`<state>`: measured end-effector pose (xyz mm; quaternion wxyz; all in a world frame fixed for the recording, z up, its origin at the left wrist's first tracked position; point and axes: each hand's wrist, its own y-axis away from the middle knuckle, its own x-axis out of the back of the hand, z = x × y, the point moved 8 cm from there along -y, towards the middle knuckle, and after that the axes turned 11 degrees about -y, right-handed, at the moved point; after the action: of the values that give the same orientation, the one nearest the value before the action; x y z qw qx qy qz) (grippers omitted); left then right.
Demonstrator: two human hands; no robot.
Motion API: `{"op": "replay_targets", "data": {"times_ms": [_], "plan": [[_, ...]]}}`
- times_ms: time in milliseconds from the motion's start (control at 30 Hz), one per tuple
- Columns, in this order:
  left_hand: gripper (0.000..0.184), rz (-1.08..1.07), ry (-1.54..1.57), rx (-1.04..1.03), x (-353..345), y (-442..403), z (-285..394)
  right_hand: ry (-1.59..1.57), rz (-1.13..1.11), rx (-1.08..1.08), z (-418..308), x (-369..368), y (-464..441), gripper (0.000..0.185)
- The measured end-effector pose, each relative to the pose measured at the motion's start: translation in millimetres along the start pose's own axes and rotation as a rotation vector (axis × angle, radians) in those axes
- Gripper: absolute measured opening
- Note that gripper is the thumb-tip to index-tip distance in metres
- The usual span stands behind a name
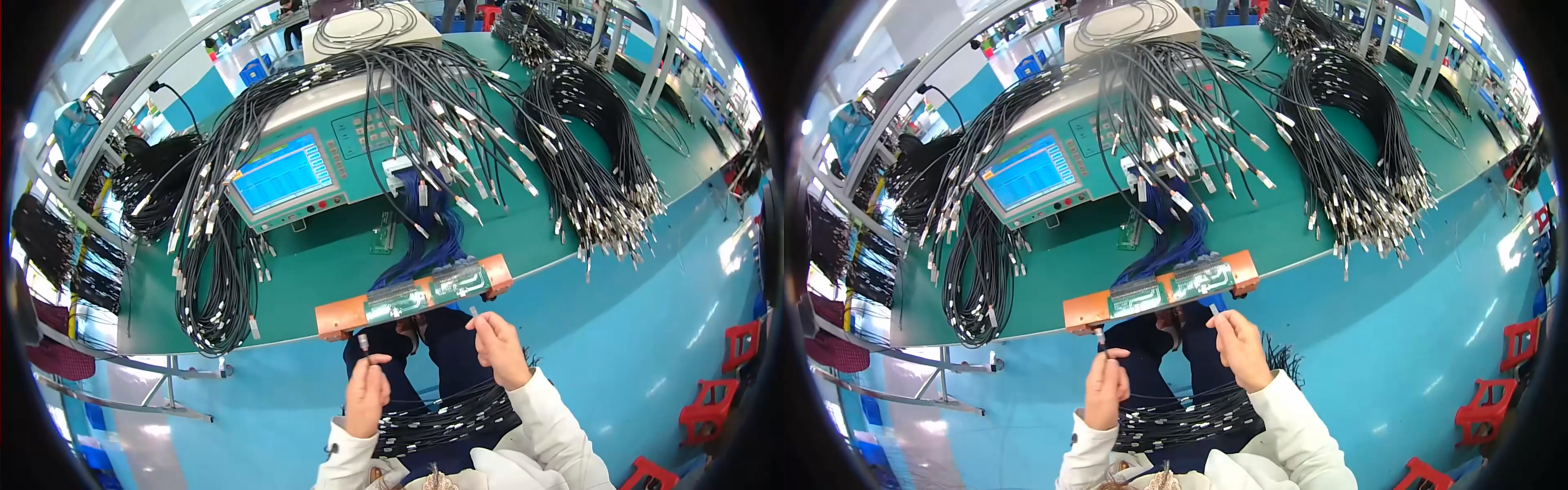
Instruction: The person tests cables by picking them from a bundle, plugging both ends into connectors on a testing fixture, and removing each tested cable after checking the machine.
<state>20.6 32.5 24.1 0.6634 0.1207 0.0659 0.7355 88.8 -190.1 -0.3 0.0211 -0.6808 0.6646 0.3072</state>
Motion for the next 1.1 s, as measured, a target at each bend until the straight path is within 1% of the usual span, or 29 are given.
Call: {"op": "replay_targets", "data": {"times_ms": [33,67,133,200,233,333,367,400,533,600,733,800,900,1100], "plan": [[0.020,0.023,-0.015,-0.008,-7.5,-7.2,-4.1,0.018,0.012,0.023,-3.0,-4.3,-2.3,0.022],[0.020,0.030,-0.153,-0.148,-14.6,-14.0,1.5,0.025,0.011,0.021,-2.7,-5.4,-5.4,0.022],[0.020,0.036,-0.107,-0.117,-22.7,-21.9,-4.5,0.041,0.037,0.048,-1.9,-5.1,-10.1,0.022],[0.018,0.056,-0.072,-0.118,-28.3,-25.8,1.4,0.040,0.035,0.035,-1.9,-8.5,-14.0,0.022],[0.019,0.052,-0.044,-0.081,-30.4,-26.9,1.2,0.034,0.038,0.021,0.0,-9.3,-13.6,0.022],[0.020,0.035,0.022,-0.037,-35.7,-35.1,-11.5,0.015,0.033,0.001,1.4,-14.3,-17.8,0.022],[0.021,0.025,0.094,-0.036,-37.8,-38.6,-15.2,0.017,0.035,-0.003,1.4,-13.7,-18.8,0.022],[0.021,0.016,0.166,-0.038,-39.8,-40.8,-16.1,-0.029,0.019,-0.029,3.1,-14.1,-20.2,0.022],[0.023,0.045,0.121,0.002,-39.4,-39.6,-9.8,-0.156,-0.011,-0.108,8.6,-14.4,-23.8,0.023],[0.023,-0.012,0.238,0.067,-43.9,-39.8,-15.6,-0.207,-0.021,-0.136,9.7,-15.8,-24.6,0.022],[0.024,-0.079,0.348,0.150,-53.4,-41.3,-23.4,-0.303,-0.041,-0.167,9.1,-19.5,-23.3,0.020],[0.024,-0.118,0.440,0.173,-57.9,-42.7,-24.0,-0.269,-0.003,-0.110,9.9,-18.7,-23.4,0.020],[0.023,-0.066,0.449,0.162,-53.3,-49.4,-28.8,-0.162,0.050,-0.031,7.7,-18.2,-24.8,0.021],[0.022,-0.018,0.420,0.153,-46.7,-55.0,-25.3,-0.157,0.061,-0.020,7.0,-20.5,-27.3,0.021]]}}
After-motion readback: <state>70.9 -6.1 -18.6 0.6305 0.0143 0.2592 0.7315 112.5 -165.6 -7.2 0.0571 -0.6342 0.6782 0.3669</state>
